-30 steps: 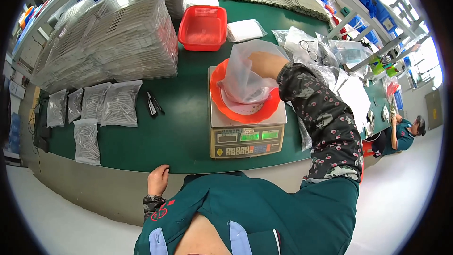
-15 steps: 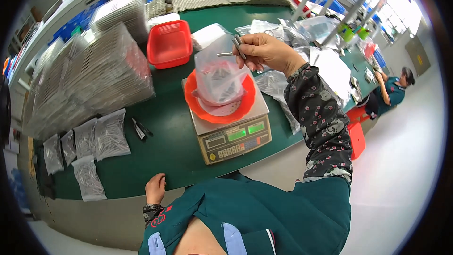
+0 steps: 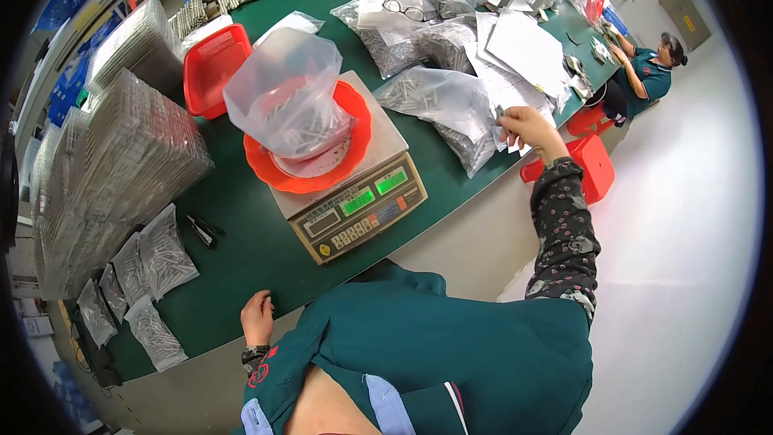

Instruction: Bagging, weighing, and stapling small metal components at a factory workbench.

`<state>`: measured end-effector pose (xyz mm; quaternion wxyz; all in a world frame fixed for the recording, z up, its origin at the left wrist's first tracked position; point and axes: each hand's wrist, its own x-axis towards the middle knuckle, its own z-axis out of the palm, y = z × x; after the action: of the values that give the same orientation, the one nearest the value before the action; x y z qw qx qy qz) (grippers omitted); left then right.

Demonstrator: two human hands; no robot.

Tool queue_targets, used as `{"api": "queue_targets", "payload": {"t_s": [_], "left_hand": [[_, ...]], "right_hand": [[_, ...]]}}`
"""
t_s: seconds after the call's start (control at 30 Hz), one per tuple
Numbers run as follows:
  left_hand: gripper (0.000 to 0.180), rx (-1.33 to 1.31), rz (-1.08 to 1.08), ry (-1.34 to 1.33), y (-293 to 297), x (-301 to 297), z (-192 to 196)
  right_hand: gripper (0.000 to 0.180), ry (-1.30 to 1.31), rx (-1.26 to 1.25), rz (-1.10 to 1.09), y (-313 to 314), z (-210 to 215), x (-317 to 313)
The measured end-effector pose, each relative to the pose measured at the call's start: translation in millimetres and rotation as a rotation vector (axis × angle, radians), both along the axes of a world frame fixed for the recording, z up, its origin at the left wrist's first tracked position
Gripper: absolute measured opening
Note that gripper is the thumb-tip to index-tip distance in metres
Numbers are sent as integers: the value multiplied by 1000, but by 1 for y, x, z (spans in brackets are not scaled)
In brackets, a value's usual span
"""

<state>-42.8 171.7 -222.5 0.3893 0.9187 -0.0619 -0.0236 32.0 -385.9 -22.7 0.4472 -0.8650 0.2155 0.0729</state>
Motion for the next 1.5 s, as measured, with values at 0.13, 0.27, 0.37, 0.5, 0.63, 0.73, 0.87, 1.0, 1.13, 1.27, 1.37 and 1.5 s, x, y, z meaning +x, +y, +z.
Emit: {"api": "queue_targets", "payload": {"t_s": [0.13, 0.27, 0.37, 0.5, 0.63, 0.73, 0.87, 1.0, 1.13, 1.27, 1.37, 1.5], "left_hand": [[13, 27, -31, 3, -9, -4, 6], [13, 61, -6, -15, -21, -5, 16], [13, 56, 17, 96, -27, -11, 26], [13, 69, 65, 81, -28, -19, 25], [12, 69, 127, 71, -27, -21, 32], [12, 42, 168, 61, -27, -14, 46], [13, 144, 82, -105, -23, 16, 62], [16, 213, 24, -292, -30, 39, 89], [15, 181, -61, -349, -52, 47, 94], [14, 144, -42, -284, -55, 32, 80], [13, 149, 41, -250, -45, 12, 68], [14, 141, 86, -205, -36, 6, 62]], "right_hand": [[21, -58, 138, -26, -6, -48, 16], [21, -84, 146, -107, -18, -81, 56], [20, -11, -285, -45, -15, -83, 78], [33, -132, -230, -32, -29, -91, 96], [29, -264, -275, 12, -25, -77, 77], [18, -363, -375, -103, -1, -46, 65], [13, -672, -250, 59, 80, 21, 62], [11, -1141, -427, 675, 194, 79, 93], [12, -963, -857, 1081, 248, 74, 152], [17, -544, -878, 1172, 275, 29, 189], [17, -348, -940, 1203, 289, 38, 172], [22, -278, -951, 1287, 277, 28, 180]]}}
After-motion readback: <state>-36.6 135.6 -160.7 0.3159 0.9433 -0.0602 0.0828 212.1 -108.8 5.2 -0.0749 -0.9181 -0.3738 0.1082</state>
